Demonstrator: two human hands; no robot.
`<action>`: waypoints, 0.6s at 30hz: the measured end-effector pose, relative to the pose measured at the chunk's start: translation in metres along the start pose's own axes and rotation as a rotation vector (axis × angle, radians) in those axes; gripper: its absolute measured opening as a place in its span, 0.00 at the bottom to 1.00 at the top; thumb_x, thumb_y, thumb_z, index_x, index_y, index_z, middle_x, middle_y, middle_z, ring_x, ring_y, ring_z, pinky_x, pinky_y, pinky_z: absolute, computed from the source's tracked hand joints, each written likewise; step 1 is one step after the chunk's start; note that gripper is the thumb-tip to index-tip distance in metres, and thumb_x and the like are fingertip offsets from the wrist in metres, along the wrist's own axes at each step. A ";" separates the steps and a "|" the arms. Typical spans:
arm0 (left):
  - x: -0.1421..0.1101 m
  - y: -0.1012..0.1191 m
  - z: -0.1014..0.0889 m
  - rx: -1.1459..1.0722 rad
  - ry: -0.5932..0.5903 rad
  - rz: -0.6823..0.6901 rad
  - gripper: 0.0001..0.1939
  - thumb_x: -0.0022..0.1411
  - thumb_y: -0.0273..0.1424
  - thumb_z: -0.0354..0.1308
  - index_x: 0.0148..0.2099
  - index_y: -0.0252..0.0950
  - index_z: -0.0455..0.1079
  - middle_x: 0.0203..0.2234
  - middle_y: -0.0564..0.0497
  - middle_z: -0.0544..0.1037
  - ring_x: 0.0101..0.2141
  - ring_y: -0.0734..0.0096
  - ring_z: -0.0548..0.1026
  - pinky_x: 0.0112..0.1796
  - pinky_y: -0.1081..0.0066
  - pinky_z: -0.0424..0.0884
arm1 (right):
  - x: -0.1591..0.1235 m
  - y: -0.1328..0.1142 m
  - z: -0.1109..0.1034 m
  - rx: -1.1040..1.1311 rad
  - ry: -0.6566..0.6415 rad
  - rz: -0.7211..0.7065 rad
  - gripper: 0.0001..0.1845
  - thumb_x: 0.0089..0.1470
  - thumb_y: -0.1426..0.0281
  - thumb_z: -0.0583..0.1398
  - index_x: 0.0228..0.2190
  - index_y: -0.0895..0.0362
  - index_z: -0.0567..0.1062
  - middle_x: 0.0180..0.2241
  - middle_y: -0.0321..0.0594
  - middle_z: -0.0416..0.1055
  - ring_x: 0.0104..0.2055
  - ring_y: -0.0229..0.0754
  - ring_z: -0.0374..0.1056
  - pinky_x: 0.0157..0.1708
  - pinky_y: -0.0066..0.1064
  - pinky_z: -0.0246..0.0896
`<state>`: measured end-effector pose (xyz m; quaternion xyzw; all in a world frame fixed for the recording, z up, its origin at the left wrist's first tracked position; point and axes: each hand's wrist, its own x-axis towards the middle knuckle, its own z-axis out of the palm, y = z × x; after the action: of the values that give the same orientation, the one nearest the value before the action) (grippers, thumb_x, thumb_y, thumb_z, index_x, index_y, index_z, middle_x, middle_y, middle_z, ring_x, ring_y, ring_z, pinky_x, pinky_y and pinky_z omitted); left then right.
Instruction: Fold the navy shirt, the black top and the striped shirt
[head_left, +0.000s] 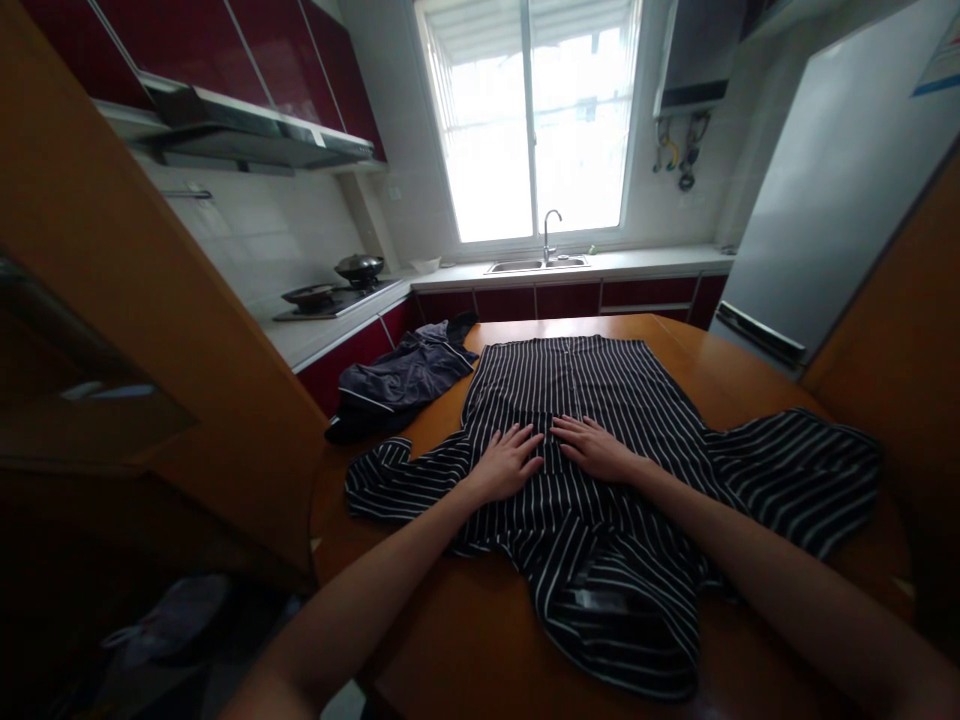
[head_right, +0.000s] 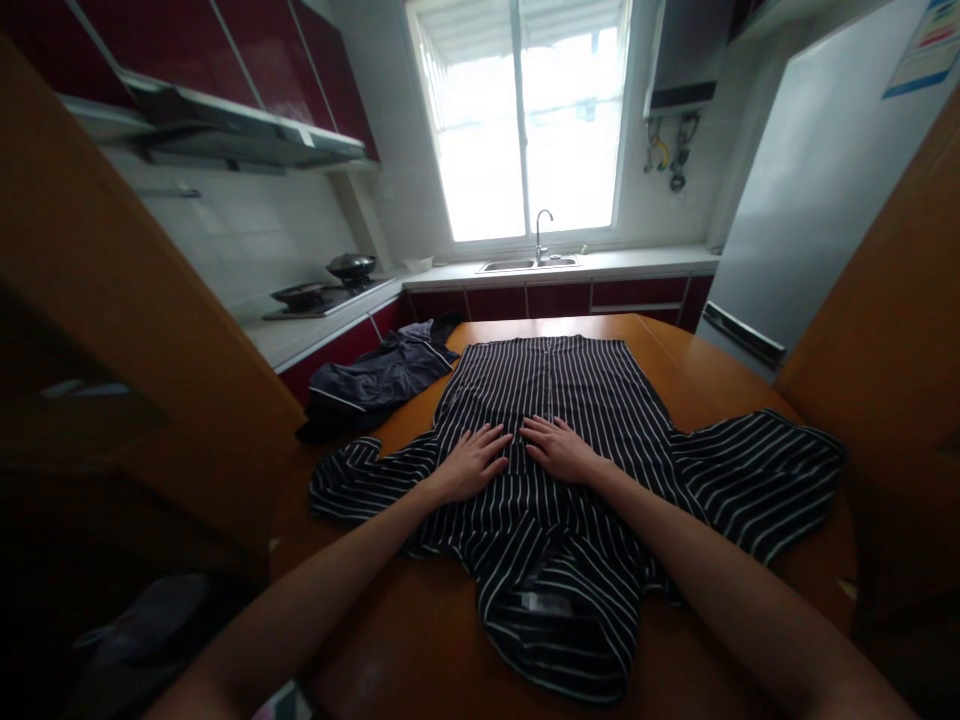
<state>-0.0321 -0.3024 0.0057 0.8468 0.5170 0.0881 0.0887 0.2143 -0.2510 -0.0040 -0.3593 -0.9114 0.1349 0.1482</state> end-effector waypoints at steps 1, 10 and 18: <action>0.000 0.001 -0.001 -0.002 -0.002 0.002 0.29 0.73 0.47 0.44 0.71 0.45 0.54 0.71 0.47 0.52 0.70 0.50 0.47 0.65 0.42 0.43 | 0.000 0.000 0.000 0.000 0.000 0.000 0.28 0.67 0.59 0.47 0.65 0.51 0.62 0.69 0.42 0.52 0.72 0.48 0.43 0.68 0.55 0.35; -0.025 -0.010 -0.045 -0.110 -0.190 0.155 0.30 0.68 0.41 0.57 0.70 0.44 0.59 0.70 0.46 0.55 0.69 0.52 0.51 0.65 0.52 0.49 | 0.001 0.004 0.003 0.002 -0.014 0.007 0.29 0.67 0.58 0.47 0.65 0.51 0.62 0.69 0.41 0.51 0.72 0.48 0.43 0.68 0.56 0.36; -0.131 -0.013 -0.099 -0.292 0.011 -0.091 0.13 0.64 0.37 0.60 0.49 0.39 0.75 0.43 0.48 0.78 0.42 0.64 0.75 0.46 0.67 0.69 | 0.001 0.007 0.007 0.008 -0.001 -0.002 0.29 0.66 0.59 0.48 0.65 0.50 0.62 0.69 0.39 0.52 0.72 0.49 0.44 0.69 0.55 0.36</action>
<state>-0.1262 -0.4072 0.0905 0.8000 0.5371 0.1630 0.2120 0.2156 -0.2464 -0.0126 -0.3576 -0.9114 0.1384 0.1493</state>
